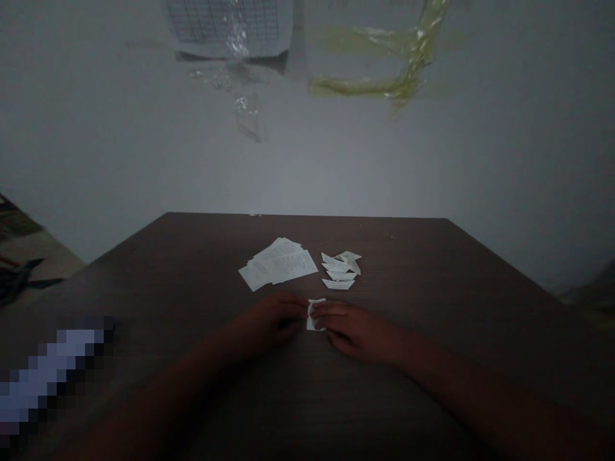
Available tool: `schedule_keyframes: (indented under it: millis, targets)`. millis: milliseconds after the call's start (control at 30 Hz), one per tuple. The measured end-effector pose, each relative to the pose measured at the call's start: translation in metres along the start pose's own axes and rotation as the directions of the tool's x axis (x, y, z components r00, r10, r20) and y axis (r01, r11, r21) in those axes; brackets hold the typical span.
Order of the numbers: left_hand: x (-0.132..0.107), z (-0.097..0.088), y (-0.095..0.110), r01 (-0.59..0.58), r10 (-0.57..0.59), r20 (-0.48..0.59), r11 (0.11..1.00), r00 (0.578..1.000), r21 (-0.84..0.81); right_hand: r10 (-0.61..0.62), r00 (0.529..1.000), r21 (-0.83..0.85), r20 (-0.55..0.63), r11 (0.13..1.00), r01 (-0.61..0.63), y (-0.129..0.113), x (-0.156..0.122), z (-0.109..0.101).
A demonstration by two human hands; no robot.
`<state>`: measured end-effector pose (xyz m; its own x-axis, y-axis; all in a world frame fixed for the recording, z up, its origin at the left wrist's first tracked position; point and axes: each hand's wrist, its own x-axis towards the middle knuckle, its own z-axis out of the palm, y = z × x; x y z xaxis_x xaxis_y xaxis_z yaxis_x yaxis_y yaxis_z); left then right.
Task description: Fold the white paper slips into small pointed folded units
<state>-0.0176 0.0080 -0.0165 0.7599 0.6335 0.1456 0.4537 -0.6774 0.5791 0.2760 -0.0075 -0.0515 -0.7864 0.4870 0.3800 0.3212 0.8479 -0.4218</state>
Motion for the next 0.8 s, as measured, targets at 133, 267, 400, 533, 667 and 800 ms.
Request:
schedule_keyframes:
  millis: [133,267,400,533,667,800]
  targets:
    - [-0.002,0.005,0.0,0.085,-0.083,-0.053,0.996,0.995,0.023,0.026,1.0,0.008,0.018,1.0,-0.026,0.0,0.0,0.0]
    - [0.003,0.012,0.001,0.072,-0.068,-0.063,0.995,0.996,0.065,0.035,0.999,0.014,0.016,0.999,-0.035,-0.004,0.001,-0.002]
    - [0.011,0.018,0.004,0.077,-0.066,-0.096,0.99,0.993,0.119,0.029,1.0,0.025,-0.009,0.999,-0.029,-0.007,0.002,-0.005]
    - [0.016,0.019,0.01,0.113,-0.096,-0.109,0.98,0.989,0.164,0.048,0.996,0.003,-0.072,0.999,-0.048,-0.003,0.006,-0.004]
    - [0.014,0.019,0.017,0.144,-0.12,-0.116,0.961,0.986,0.234,0.061,0.991,-0.022,-0.117,0.998,-0.064,0.003,0.009,-0.001]
    - [0.011,0.021,0.024,0.147,-0.121,-0.108,0.947,0.987,0.285,0.103,0.988,-0.006,-0.118,0.994,-0.105,0.004,0.009,0.001]
